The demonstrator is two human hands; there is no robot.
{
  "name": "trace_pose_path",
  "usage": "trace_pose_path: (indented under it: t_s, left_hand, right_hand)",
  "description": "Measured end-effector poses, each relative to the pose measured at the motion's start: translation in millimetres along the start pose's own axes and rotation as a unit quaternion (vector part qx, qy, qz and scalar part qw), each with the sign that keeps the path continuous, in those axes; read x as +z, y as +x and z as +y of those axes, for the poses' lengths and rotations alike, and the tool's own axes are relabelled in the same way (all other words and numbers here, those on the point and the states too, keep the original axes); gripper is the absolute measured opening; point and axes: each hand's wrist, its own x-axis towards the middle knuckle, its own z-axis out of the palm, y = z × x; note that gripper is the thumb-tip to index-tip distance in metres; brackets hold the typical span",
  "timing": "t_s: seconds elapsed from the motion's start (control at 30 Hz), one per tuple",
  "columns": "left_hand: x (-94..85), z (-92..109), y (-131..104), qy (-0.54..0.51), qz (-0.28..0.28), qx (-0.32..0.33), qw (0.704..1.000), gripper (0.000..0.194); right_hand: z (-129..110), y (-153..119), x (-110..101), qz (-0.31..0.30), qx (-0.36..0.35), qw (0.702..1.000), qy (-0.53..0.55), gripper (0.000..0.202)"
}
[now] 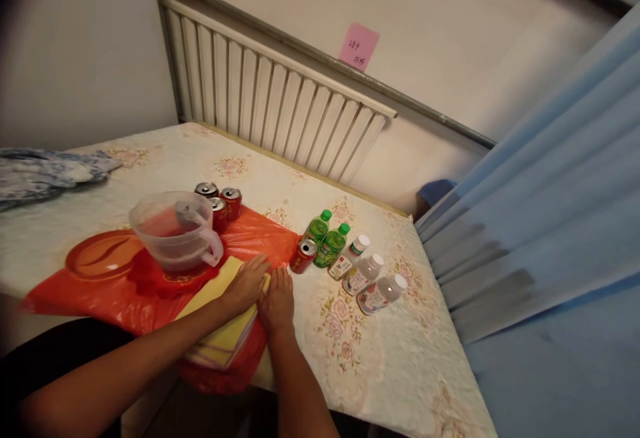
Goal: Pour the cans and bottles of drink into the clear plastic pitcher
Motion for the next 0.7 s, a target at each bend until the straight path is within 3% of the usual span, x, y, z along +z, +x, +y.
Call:
trace_pose_path:
  t_s: [0.13, 0.27, 0.57, 0.7]
  left_hand:
    - [-1.2, -8, -35, 0.051, 0.037, 0.035, 0.997, 0.041]
    - [5.2, -16, -52, 0.095, 0.054, 0.051, 0.993, 0.039]
    - [9.4, -16, -58, 0.101, 0.086, 0.053, 0.99, 0.041]
    - [6.4, -14, -59, 0.096, 0.084, 0.052, 0.99, 0.042]
  right_hand:
    - [0, 0, 1, 0.003, 0.01, 1.0, -0.01, 0.053]
    - [0, 0, 0, 0.012, 0.007, 1.0, -0.013, 0.053]
    - [2, -2, -3, 0.037, 0.0, 0.999, 0.028, 0.056]
    - [7, -1, -4, 0.107, 0.066, 0.988, 0.093, 0.05]
